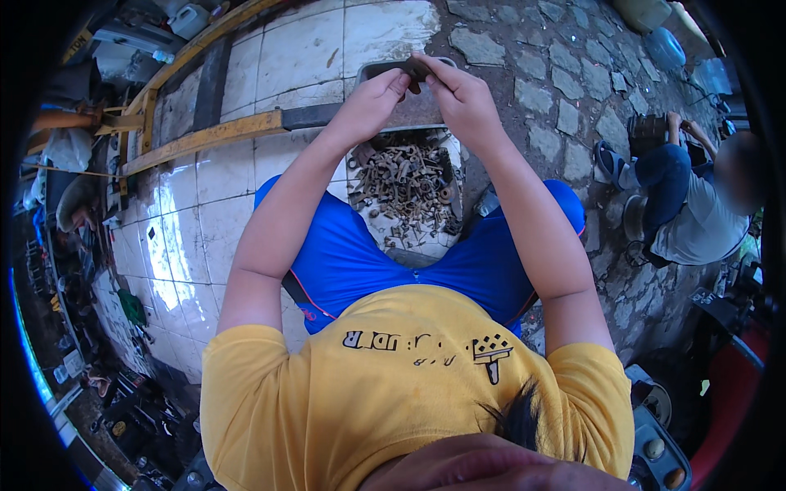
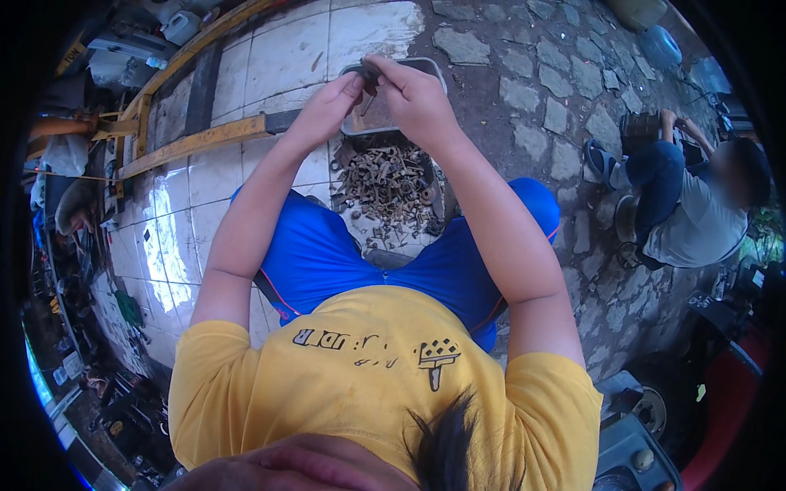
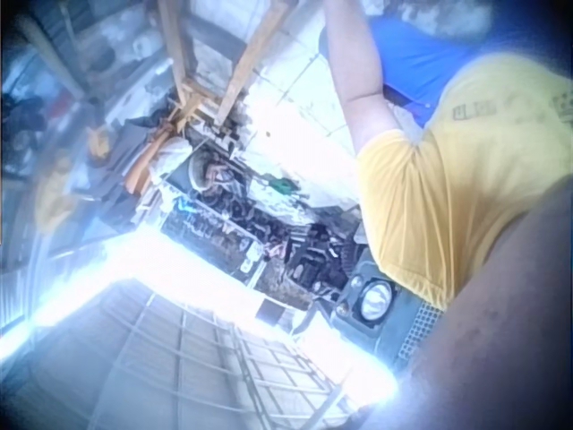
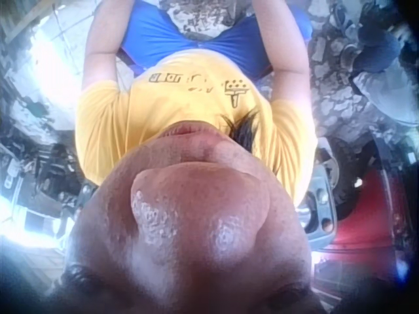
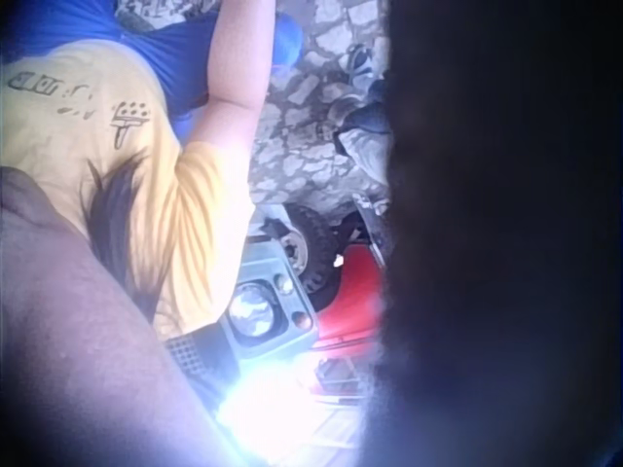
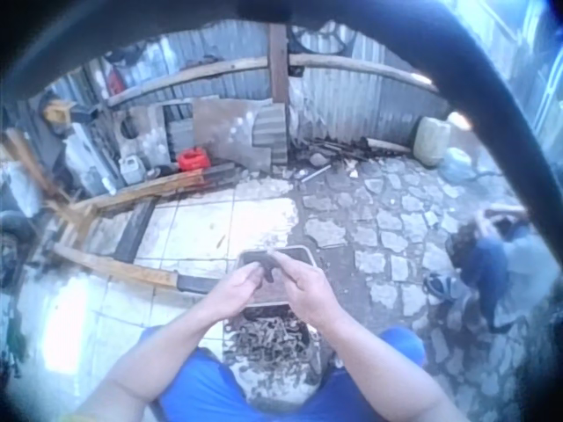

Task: The person sits on the floor and repeatedly rubs a small metal part against a rectangular sharpening stone held in both hands. The person rotates the part and adjusts grip to work different edges, with metal shavings accumulating in a tray below.

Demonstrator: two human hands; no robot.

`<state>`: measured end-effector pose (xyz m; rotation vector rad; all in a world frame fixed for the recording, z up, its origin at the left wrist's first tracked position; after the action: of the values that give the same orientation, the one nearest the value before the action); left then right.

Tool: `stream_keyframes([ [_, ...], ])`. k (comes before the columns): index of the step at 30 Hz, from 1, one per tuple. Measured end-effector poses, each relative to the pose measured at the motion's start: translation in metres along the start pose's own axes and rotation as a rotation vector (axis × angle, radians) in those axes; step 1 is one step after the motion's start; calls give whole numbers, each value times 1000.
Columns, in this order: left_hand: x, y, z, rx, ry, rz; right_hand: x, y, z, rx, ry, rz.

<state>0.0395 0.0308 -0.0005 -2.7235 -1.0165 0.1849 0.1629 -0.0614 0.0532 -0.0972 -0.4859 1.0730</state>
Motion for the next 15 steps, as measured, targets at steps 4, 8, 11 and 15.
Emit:
stream_keyframes([
  [4,4,-2,-5,-1,35,-60,-6,13,4,-124,-139,-6],
  [8,8,-10,11,307,-1,-103,-1,25,-6,-75,-91,15],
  [11,11,-15,8,438,1,-155,-1,30,-10,-61,-109,-54],
  [15,10,-9,6,615,-7,-153,-2,33,-27,10,101,-40],
])
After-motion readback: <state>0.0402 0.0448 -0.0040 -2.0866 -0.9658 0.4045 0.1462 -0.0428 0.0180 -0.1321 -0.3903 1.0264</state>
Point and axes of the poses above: each hand's wrist, its own x-axis towards the middle knuckle, its own y-axis out of the palm, z = x × y, the point moved 9 cm from there along x, towards the middle knuckle, and after that the axes turned 6 degrees about -z, right-handed, at the moved point
